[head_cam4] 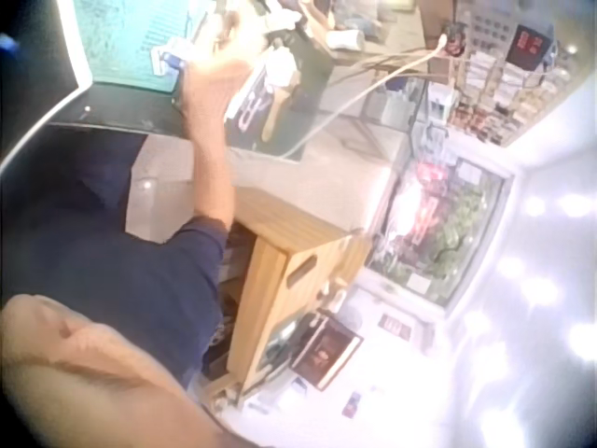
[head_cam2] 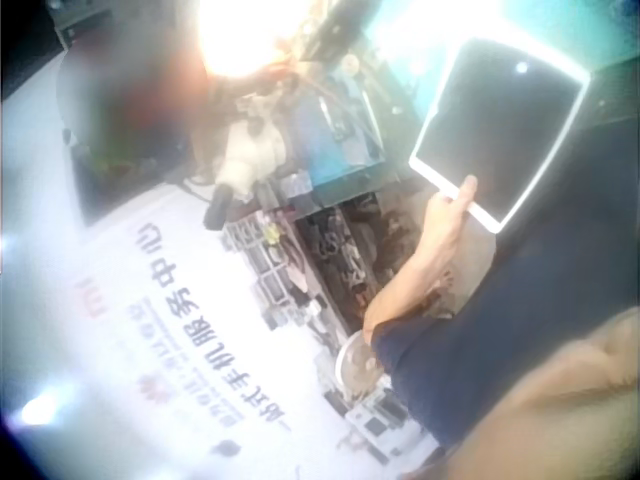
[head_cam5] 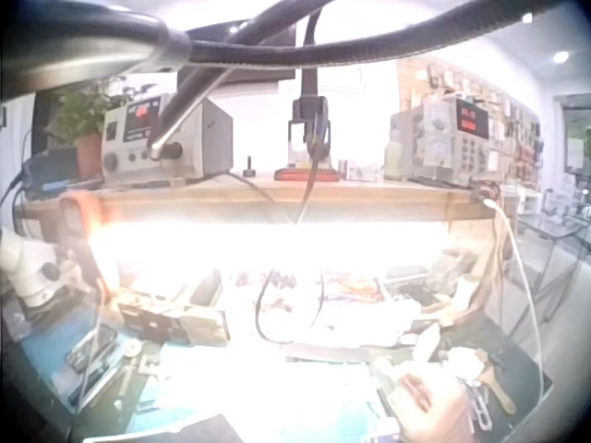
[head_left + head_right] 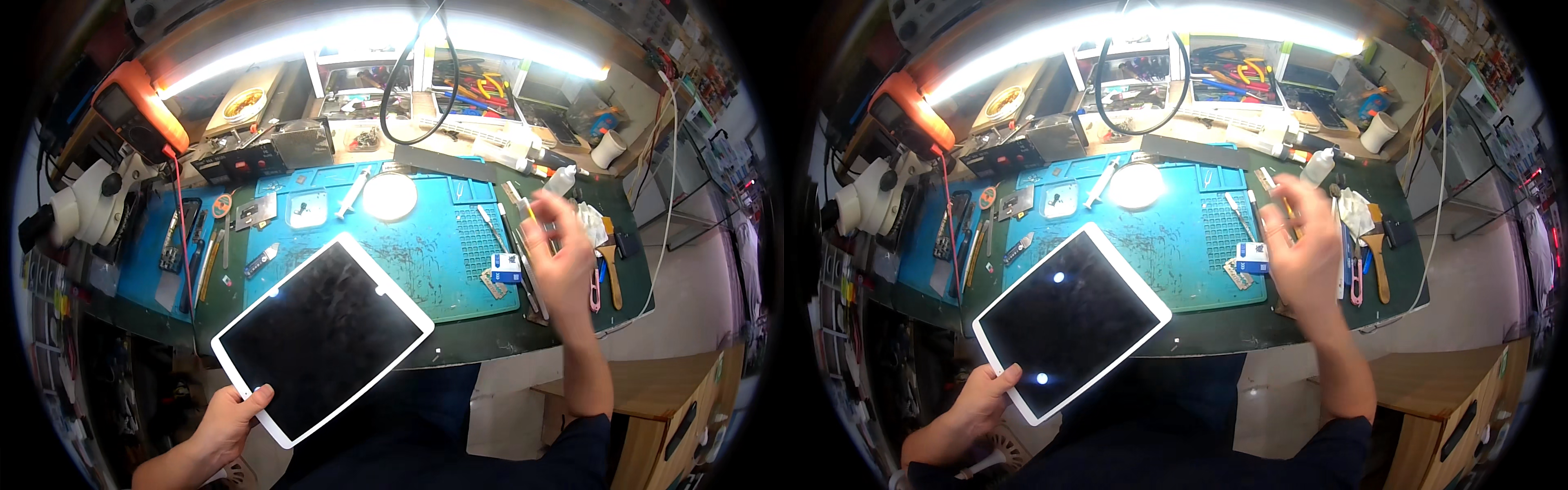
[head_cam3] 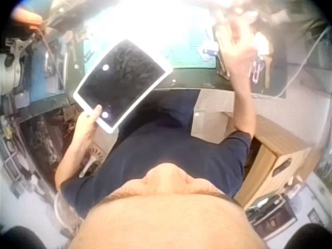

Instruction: The person applies adhesive to the edges of a white tablet and presses the screen assembly onto the chassis. They then wipe the edges with a cloth and test the device by turning it on and touching the screen.

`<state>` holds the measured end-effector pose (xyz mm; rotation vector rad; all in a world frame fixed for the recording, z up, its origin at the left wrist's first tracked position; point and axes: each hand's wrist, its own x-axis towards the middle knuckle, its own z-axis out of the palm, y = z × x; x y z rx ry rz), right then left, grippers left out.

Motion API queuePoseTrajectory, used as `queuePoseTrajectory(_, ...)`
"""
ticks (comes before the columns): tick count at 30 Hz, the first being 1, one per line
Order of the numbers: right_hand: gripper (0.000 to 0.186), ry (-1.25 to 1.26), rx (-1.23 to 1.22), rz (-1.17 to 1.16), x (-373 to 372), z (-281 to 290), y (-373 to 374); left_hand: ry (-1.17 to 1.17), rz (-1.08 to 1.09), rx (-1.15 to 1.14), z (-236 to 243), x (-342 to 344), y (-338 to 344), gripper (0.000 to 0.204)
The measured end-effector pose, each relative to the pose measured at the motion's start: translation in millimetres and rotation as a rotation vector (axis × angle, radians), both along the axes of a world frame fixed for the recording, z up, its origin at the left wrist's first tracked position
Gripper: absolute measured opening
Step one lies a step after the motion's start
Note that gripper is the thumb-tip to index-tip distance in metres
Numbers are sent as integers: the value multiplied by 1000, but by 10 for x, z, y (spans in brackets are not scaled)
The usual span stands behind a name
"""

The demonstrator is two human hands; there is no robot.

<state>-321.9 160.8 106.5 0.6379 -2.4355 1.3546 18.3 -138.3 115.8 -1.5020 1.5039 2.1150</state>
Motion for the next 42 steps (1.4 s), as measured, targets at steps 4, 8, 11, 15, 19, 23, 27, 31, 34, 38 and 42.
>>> queuePoseTrajectory(4, 75, 218, 233, -299, -641, -85, 356, -67, -16, 26, 79, -125, -55, 23)
queuePoseTrajectory(8, 100, 136, 279, -241, -1093, -275, 422, -150, -41, 62, 103, -126, -155, 34)
queuePoseTrajectory(11, 92, -20, 206, -212, -1254, -370, 357, -191, -59, 60, 25, -46, -245, 35)
queuePoseTrajectory(15, 75, -130, 57, -110, -1436, -437, 366, -96, -42, 98, 34, -62, -262, 22)
queuePoseTrajectory(19, 58, -35, 101, -120, -1424, -519, 391, -78, -41, 97, 76, -115, -255, 21)
queuePoseTrajectory(23, 58, -75, 145, -125, -1252, -348, 364, -94, 18, 99, 46, -68, -229, 22)
queuePoseTrajectory(27, 56, -69, -20, 84, -836, -144, 242, -159, -13, 55, 119, -59, -233, 20)
queuePoseTrajectory(31, 51, 95, 201, 370, -195, 53, 60, -210, 27, 49, 162, -152, -208, 19)
queuePoseTrajectory(34, 52, 257, 246, 559, 67, -26, -47, -129, -13, 31, 85, -54, -228, 19)
queuePoseTrajectory(38, 51, 442, 403, 613, 204, -109, -91, -133, -56, 9, 85, -56, -270, 20)
queuePoseTrajectory(42, 46, 592, 481, 613, 215, -184, -113, -125, -78, 4, 79, -56, -280, 20)
